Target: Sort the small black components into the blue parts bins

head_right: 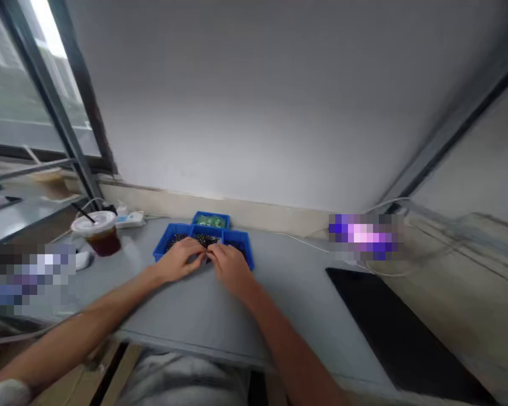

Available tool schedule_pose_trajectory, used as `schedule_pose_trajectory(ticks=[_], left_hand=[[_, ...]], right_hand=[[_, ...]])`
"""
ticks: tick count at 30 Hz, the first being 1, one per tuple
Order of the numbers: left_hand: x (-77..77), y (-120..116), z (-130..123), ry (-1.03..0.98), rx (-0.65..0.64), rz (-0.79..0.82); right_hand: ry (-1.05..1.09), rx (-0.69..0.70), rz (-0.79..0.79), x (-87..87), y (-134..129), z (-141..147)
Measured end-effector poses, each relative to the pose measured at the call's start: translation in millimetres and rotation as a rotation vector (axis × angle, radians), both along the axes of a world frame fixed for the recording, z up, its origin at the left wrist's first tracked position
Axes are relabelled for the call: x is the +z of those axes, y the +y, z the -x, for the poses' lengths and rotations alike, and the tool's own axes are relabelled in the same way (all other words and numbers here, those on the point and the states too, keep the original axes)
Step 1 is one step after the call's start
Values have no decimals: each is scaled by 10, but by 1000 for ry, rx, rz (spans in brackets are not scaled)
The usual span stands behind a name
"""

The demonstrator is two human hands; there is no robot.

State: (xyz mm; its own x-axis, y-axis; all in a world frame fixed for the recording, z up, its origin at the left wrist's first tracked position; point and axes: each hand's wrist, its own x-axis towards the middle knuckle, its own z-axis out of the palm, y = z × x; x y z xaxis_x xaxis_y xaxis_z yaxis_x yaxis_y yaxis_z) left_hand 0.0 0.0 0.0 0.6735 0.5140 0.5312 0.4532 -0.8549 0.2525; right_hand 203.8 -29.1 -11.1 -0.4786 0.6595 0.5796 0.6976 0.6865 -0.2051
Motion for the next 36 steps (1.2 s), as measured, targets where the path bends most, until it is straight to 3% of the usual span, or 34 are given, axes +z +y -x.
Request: schedule_pose_trajectory(ticks=[27,36], left_hand=[[-58,13,-6,-53,-59,-29],[2,-8,8,1,-18,-44]], right_hand=[[33,1,48,-26,2,26],[47,-2,27,32,-7,25]])
